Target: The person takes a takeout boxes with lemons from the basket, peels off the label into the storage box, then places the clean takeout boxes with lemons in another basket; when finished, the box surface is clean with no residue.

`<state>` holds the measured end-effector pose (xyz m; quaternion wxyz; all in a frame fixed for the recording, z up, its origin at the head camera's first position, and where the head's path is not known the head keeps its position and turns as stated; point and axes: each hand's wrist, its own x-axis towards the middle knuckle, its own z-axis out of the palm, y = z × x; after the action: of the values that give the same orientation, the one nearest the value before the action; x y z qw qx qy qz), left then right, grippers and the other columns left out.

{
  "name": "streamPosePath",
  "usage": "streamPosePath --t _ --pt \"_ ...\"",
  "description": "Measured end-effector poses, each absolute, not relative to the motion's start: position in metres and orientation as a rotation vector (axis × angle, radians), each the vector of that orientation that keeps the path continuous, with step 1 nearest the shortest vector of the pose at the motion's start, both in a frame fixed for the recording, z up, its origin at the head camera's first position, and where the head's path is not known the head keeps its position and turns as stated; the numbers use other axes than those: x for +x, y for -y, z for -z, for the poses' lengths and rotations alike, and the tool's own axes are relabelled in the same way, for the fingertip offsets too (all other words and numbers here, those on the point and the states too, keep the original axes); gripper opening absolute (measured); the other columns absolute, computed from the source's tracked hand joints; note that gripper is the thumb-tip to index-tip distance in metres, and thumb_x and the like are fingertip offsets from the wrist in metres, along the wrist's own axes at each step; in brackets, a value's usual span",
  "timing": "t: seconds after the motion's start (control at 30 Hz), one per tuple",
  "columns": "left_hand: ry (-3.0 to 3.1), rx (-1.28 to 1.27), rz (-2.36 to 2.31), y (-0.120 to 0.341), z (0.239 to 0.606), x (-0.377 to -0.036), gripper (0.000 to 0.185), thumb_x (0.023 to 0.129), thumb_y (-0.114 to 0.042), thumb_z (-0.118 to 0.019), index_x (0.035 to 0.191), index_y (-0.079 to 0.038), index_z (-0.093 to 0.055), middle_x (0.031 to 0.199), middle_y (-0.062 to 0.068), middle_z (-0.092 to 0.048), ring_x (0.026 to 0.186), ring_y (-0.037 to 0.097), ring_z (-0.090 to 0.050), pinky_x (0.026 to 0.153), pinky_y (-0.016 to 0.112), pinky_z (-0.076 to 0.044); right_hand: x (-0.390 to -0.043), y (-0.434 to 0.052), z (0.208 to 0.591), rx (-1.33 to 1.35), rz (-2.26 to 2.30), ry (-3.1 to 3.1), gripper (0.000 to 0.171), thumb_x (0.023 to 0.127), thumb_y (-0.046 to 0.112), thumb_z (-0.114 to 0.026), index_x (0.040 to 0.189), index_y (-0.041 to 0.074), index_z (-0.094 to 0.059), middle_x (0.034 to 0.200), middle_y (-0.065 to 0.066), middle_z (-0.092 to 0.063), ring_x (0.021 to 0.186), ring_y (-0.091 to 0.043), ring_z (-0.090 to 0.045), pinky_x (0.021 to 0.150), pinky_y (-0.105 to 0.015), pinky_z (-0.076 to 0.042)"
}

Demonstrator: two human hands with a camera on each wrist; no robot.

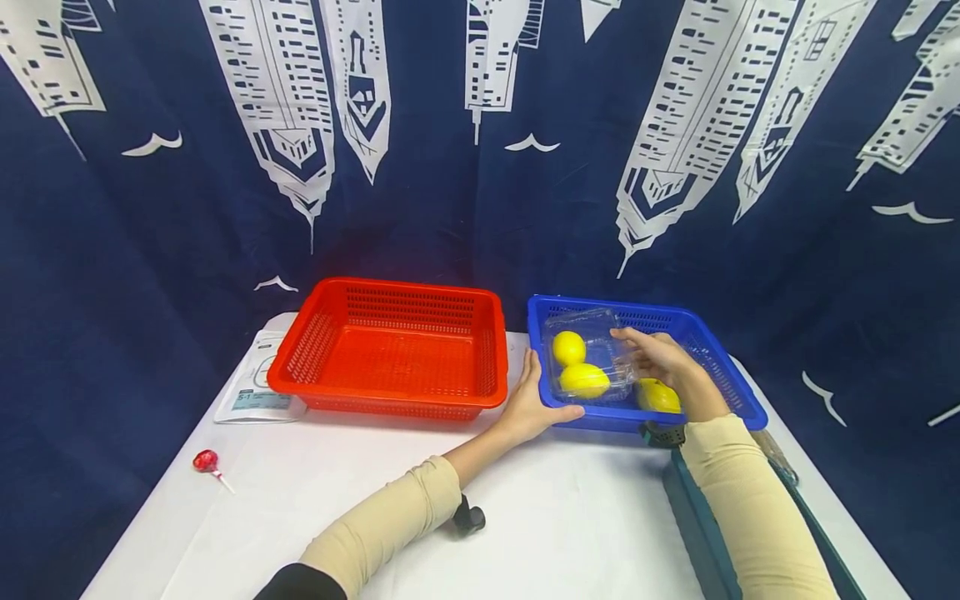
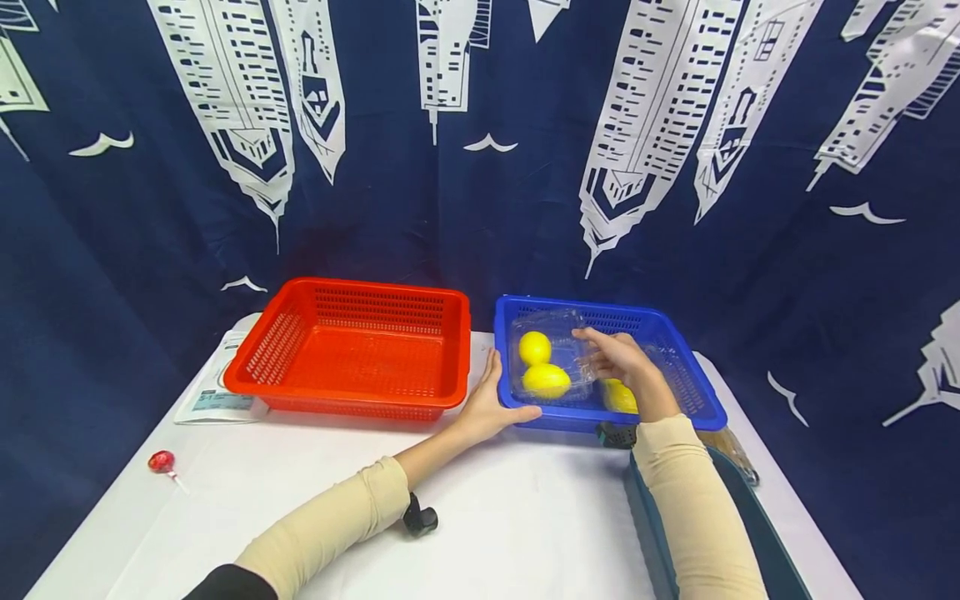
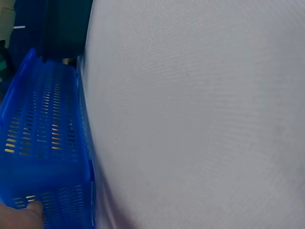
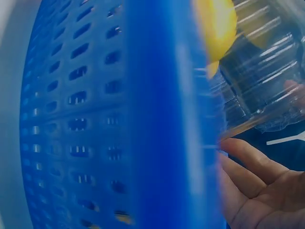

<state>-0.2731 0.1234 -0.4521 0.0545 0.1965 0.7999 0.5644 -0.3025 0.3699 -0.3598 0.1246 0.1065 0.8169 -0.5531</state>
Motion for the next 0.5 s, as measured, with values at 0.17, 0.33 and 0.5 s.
streamPosePath --t 0.17,0.33,0.5 --pt "-2.431 0.598 -1.705 -0.124 0.452 -0.273 0.123 0.073 -0.049 -0.081 0.157 -0.012 -0.001 0.166 0.001 0.007 0.152 0.027 -0.014 0.122 0.047 -0.024 -0.304 -0.372 0.371 0.207 1.643 -2.381 0.072 0.096 0.042 -0.053 0.146 -0.006 -0.035 0.061 0.015 -0.057 0.045 -0.001 -0.037 0.047 -0.015 -0.038" --pt "-2.431 0.596 -1.706 -0.123 0.451 -0.272 0.122 0.073 -0.049 -0.081 0.157 -0.011 -0.002 0.166 0.001 0.006 0.152 0.028 -0.015 0.122 0.047 -0.023 -0.305 -0.375 0.382 0.079 1.621 -2.387 0.066 0.099 0.040 -0.047 0.147 -0.003 -0.035 0.053 0.013 -0.026 0.048 -0.005 -0.019 0.046 -0.018 -0.028" --pt "-2.423 0.598 -1.711 -0.123 0.450 -0.272 0.122 0.073 -0.048 -0.082 0.157 -0.011 -0.002 0.166 0.000 0.007 0.152 0.027 -0.013 0.122 0.047 -0.022 -0.306 -0.374 0.389 0.139 1.553 -2.412 0.062 0.101 0.037 -0.042 0.149 -0.003 -0.033 0.052 0.011 -0.025 0.046 -0.005 -0.020 0.047 -0.018 -0.029"
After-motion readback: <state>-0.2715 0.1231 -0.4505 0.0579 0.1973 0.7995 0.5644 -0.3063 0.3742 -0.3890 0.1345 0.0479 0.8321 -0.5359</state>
